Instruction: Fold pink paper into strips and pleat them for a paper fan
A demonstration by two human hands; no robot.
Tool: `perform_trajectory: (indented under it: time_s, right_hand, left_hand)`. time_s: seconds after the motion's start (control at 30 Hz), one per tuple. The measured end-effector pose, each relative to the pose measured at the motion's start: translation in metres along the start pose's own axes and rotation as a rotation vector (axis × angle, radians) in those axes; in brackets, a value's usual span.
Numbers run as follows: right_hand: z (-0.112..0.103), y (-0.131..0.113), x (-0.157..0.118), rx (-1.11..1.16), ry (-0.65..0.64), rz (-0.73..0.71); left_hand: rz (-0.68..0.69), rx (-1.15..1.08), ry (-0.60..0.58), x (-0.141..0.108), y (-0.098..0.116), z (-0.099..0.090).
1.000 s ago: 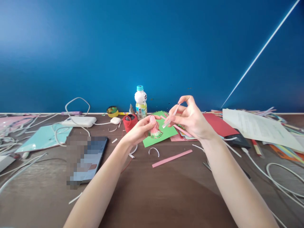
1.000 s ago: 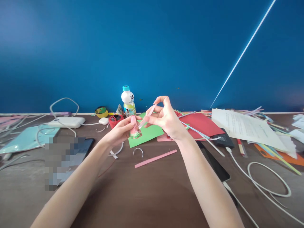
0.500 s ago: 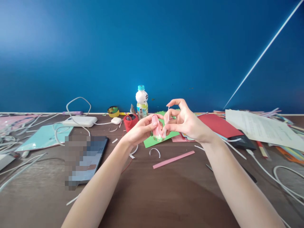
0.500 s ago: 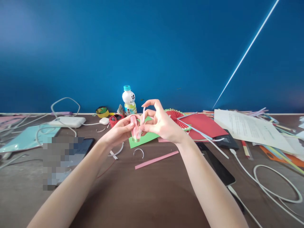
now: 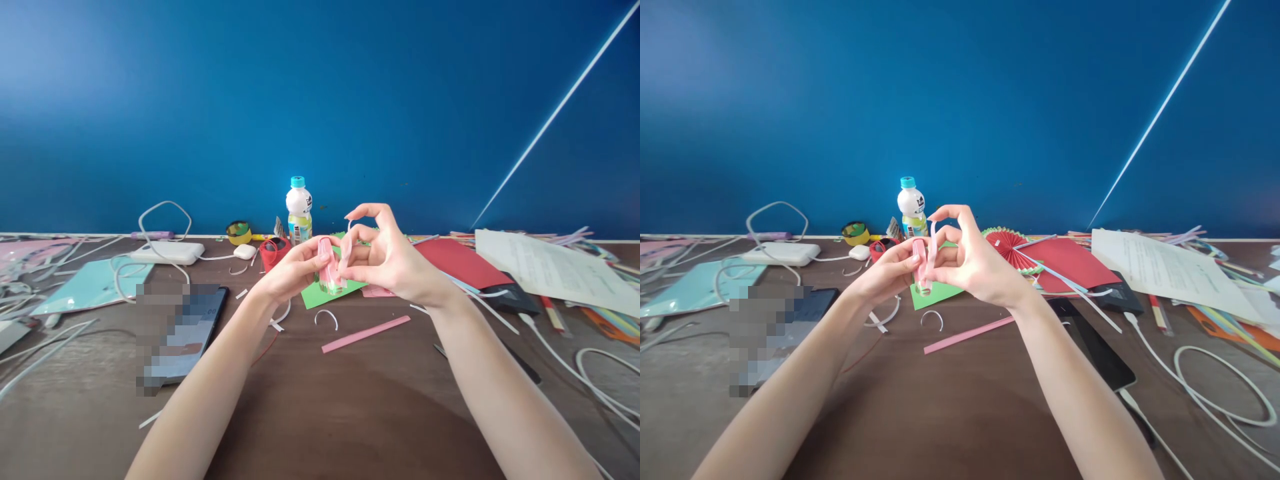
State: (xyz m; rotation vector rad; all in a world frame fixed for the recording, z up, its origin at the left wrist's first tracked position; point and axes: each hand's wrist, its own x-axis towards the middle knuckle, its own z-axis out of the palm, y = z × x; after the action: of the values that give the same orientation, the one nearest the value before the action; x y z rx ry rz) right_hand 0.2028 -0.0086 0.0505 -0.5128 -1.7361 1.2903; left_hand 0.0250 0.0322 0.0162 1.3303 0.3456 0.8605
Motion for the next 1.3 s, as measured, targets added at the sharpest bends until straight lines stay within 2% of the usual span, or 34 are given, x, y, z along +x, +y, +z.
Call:
perform_trajectory:
  time_s: [0.17, 0.33, 0.57, 1.0, 1.3]
  right_hand:
    - [0.0028, -0.0024, 0.0002, -0.017, -0.005, -0.020]
    - [0.0017, -0.0027, 0.0002, -0.032, 0.049, -0.067]
    - [0.0051, 0.0028, 0.0009, 0.009, -0.013, -0.053]
    - [0.0067, 0.0021, -0.0011, -0.053, -0.026, -0.021]
    - [0.0082, 0.0044, 0.0000, -0.142, -0.013, -0.054]
  left_hand:
    - [0.004, -0.015, 0.004, 0.0003, -0.0012, -0.0001]
    - [-0.014, 0.020, 0.003, -0.0003, -0.0011, -0.0002]
    - [-0.002, -0.020, 0.020, -0.0001, -0.0029, 0.0000]
    - [-0.008, -0.065, -0.040, 0.0002, -0.0011, 0.0029]
    - [-0.004, -0.097, -0.024, 0.0010, -0.0043, 0.0016]
